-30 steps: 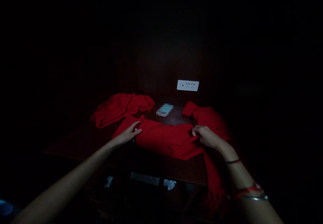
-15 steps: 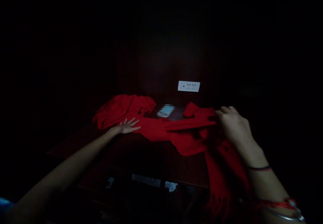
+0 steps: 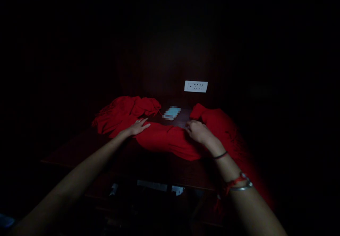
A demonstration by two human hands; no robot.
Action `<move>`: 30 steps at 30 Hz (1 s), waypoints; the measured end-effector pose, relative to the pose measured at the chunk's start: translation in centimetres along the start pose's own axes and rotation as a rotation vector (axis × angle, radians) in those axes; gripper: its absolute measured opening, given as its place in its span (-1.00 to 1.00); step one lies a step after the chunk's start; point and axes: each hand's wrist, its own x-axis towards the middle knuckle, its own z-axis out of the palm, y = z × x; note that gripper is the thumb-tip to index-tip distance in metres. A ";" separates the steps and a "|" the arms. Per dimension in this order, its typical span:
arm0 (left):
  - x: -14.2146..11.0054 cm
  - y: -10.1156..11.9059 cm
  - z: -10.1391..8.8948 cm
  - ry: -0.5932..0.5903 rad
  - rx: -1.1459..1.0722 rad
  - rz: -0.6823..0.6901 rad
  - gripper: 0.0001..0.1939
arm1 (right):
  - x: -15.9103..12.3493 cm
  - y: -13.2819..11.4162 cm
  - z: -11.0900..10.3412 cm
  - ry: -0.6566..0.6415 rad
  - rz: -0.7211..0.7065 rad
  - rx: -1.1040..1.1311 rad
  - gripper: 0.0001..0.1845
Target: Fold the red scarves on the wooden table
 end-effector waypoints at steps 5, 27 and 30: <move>0.4 -1.1 1.6 0.086 0.016 -0.050 -0.27 | 1.1 -1.1 4.4 -0.069 0.070 -0.024 -0.71; -1.5 -1.2 -0.7 0.371 -0.450 -0.210 -0.44 | 5.6 -4.1 2.5 0.013 0.094 0.878 -0.58; -1.5 -1.0 -0.8 0.210 -0.750 -0.171 -0.52 | 7.1 -7.2 3.2 0.066 0.209 0.979 -0.59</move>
